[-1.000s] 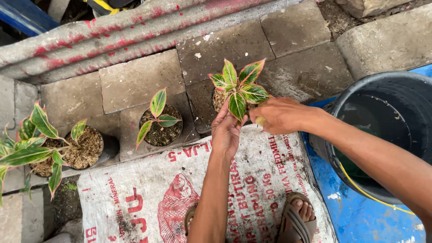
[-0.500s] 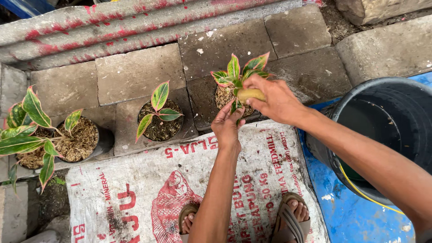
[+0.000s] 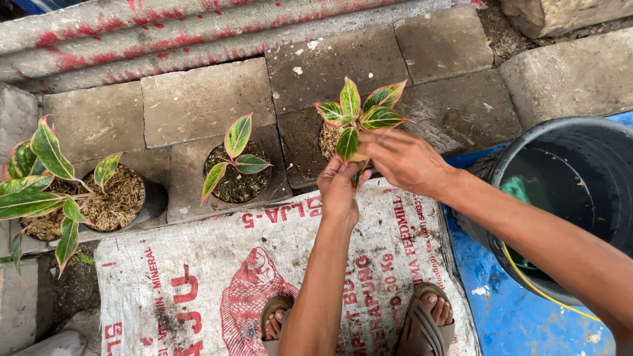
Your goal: The person holds a potted Aglaonema plant and wipes its leaves with a wet sponge. The person dips the sponge into a bucket of water, squeezes it, and then wipes the leaves of the plant. The person repeats this process for several leaves.
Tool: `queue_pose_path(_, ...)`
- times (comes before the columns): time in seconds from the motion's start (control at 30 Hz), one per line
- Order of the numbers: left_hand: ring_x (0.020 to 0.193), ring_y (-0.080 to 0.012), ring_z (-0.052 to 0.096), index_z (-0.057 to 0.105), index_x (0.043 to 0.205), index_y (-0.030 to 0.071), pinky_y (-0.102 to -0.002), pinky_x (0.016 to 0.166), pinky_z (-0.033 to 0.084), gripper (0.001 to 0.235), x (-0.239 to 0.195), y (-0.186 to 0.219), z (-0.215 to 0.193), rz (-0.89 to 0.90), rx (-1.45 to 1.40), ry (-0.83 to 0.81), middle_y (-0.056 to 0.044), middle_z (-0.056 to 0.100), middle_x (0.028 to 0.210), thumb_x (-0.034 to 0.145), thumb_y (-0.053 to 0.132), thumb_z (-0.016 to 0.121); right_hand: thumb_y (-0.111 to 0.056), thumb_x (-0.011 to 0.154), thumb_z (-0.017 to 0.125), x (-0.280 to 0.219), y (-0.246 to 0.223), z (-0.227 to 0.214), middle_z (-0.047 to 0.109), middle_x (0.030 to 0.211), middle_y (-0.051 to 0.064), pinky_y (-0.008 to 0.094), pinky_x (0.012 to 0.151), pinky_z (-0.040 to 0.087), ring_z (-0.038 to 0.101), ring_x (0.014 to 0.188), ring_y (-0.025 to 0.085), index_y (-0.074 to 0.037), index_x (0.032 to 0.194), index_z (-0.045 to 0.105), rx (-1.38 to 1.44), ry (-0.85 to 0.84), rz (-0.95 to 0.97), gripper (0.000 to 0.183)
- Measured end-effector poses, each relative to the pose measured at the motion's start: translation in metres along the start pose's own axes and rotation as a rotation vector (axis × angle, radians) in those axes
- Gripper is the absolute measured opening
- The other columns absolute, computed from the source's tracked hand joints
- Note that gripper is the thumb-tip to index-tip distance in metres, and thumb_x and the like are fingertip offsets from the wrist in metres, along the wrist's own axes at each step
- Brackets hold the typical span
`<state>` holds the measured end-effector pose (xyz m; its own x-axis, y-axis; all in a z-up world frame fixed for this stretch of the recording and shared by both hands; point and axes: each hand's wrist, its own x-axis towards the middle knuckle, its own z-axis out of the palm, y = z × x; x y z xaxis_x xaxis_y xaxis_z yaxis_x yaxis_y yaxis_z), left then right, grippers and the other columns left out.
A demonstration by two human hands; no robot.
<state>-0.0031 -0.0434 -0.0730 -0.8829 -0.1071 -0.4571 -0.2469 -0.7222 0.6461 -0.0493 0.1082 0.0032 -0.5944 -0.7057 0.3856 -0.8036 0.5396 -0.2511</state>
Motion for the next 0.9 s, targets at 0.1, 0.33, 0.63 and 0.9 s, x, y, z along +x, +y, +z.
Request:
queue_pose_path(0.1, 0.091, -0.0137, 0.071, 0.070, 0.116, 0.003, -0.035, 0.088, 0.063, 0.032, 0.000, 0.004, -0.002, -0.058, -0.105, -0.046, -0.005, 0.072, 0.101, 0.088, -0.007, 0.060, -0.006, 0.088, 0.068, -0.001, 0.003, -0.003, 0.070, 0.131, 0.006, 0.040, 0.095, 0.057, 0.067, 0.117, 0.027, -0.011, 0.115, 0.064, -0.134, -0.026, -0.045, 0.028)
queue_pose_path(0.33, 0.096, -0.0163, 0.073, 0.065, 0.104, 0.003, -0.049, 0.105, 0.058, 0.020, -0.005, 0.019, -0.005, -0.104, -0.286, -0.161, -0.004, 0.073, 0.098, 0.087, 0.005, 0.055, -0.013, 0.077, 0.074, 0.006, -0.008, -0.012, 0.070, 0.127, -0.003, 0.039, 0.088, 0.055, 0.061, 0.116, 0.020, -0.014, 0.113, 0.067, -0.283, -0.099, -0.090, 0.036)
queue_pose_path(0.63, 0.101, -0.0190, 0.074, 0.068, 0.105, 0.004, -0.050, 0.101, 0.057, 0.027, -0.010, 0.029, -0.005, -0.139, -0.383, -0.186, -0.009, 0.076, 0.108, 0.094, 0.025, 0.054, -0.012, 0.076, 0.071, -0.004, -0.010, -0.010, 0.069, 0.125, 0.004, 0.038, 0.089, 0.055, 0.061, 0.112, 0.024, -0.009, 0.112, 0.066, -0.285, -0.116, -0.121, 0.037)
queue_pose_path(0.9, 0.103, -0.0232, 0.072, 0.068, 0.115, 0.000, -0.044, 0.103, 0.055, 0.039, -0.010, 0.020, -0.008, -0.135, -0.407, -0.247, -0.016, 0.074, 0.113, 0.103, 0.034, 0.052, -0.008, 0.077, 0.071, -0.008, -0.021, -0.012, 0.070, 0.121, 0.007, 0.038, 0.087, 0.056, 0.063, 0.106, 0.023, -0.006, 0.107, 0.065, -0.214, -0.097, -0.161, 0.031)
